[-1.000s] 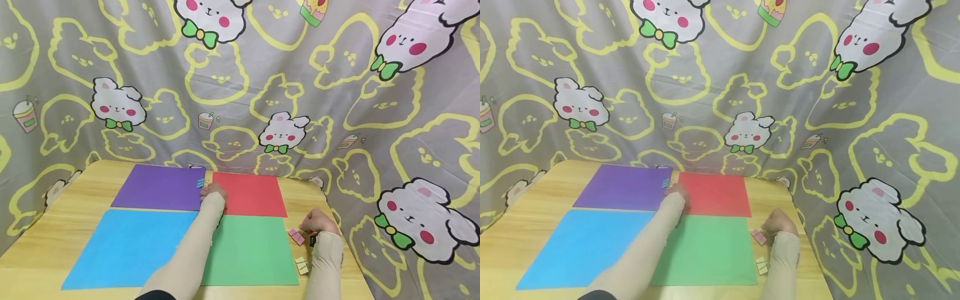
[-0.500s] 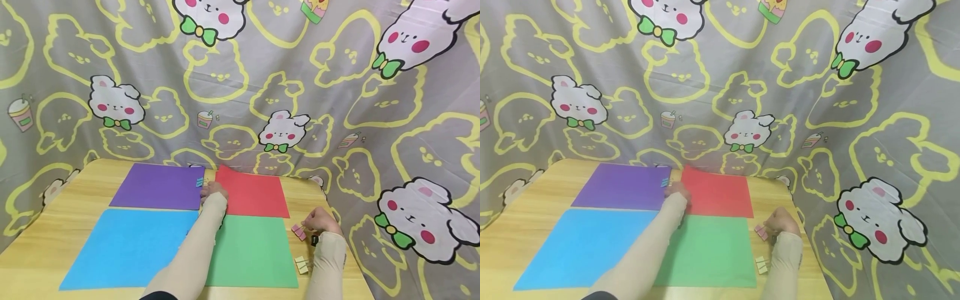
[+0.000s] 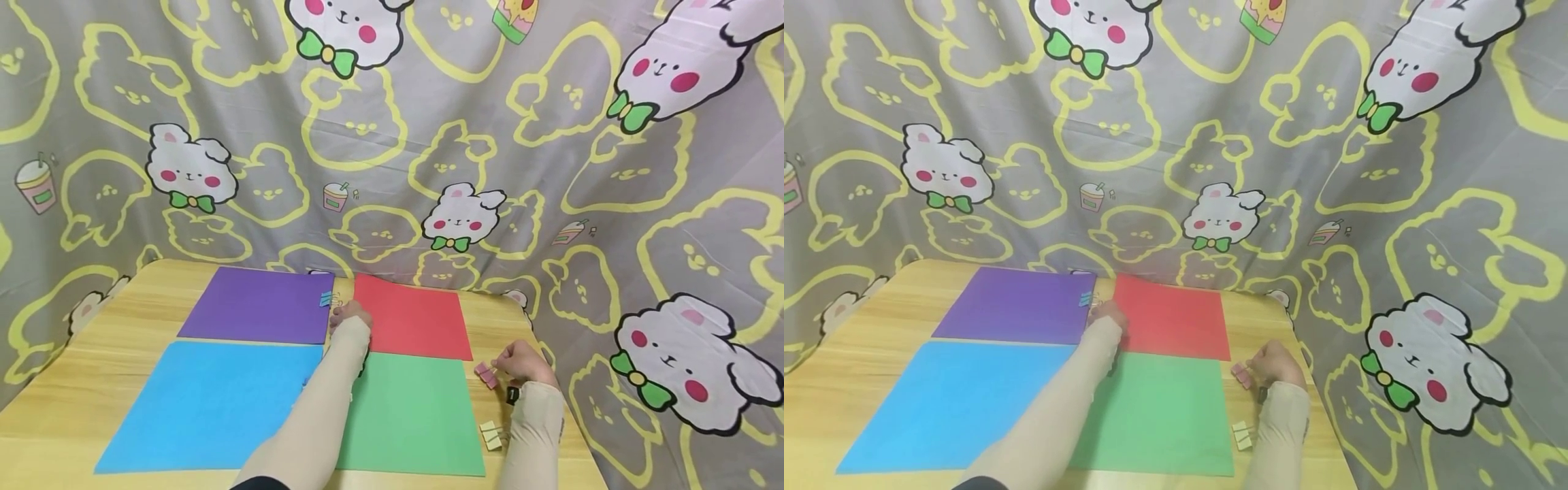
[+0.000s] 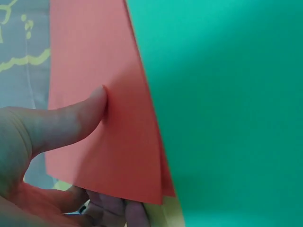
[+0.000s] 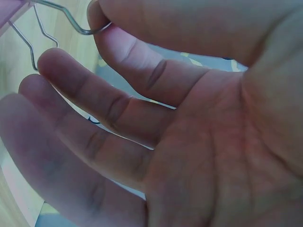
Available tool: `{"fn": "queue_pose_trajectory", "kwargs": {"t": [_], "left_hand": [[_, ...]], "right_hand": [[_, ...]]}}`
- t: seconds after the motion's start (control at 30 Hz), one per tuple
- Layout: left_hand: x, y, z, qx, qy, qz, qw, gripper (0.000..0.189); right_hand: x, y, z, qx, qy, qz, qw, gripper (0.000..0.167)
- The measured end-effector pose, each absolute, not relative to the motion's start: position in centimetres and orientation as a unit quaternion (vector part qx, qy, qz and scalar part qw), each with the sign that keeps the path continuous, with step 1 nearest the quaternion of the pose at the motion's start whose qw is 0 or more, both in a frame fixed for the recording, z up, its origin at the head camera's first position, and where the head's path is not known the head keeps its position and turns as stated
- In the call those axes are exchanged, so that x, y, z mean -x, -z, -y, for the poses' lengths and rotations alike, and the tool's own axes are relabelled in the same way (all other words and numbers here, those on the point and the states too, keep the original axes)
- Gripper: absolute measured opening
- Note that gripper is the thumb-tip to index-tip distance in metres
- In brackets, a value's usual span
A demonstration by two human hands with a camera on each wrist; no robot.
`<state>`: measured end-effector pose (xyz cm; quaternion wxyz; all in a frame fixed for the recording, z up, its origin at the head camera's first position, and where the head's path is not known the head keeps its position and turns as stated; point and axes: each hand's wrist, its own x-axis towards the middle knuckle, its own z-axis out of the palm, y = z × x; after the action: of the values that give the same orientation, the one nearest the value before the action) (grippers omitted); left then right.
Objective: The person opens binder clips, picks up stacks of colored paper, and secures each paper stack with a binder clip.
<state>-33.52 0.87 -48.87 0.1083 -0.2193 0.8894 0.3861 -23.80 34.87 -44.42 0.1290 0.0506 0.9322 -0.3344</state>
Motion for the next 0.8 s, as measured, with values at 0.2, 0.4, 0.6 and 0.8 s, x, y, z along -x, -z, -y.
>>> {"fn": "queue_pose_trajectory", "kwargs": {"t": [0.2,0.4,0.6,0.8], "left_hand": [[33.5,48.7,-0.8,0.200,-0.396,-0.889,0.109,0.041],[33.5,48.2,0.0,0.157,-0.401,-0.895,0.116,0.074],[33.6,48.5,1.2,0.119,-0.440,-0.884,0.109,0.040],[34.1,49.5,2.1,0.088,-0.487,-0.861,0.119,0.032]], "right_hand": [[24.0,44.5,-35.0,-0.047,0.329,-0.934,0.130,0.044],[23.9,44.3,-34.6,-0.045,0.339,-0.931,0.126,0.037],[23.9,44.2,-34.6,-0.044,0.341,-0.931,0.121,0.025],[24.4,44.5,-35.0,-0.021,0.310,-0.946,0.099,0.019]]}}
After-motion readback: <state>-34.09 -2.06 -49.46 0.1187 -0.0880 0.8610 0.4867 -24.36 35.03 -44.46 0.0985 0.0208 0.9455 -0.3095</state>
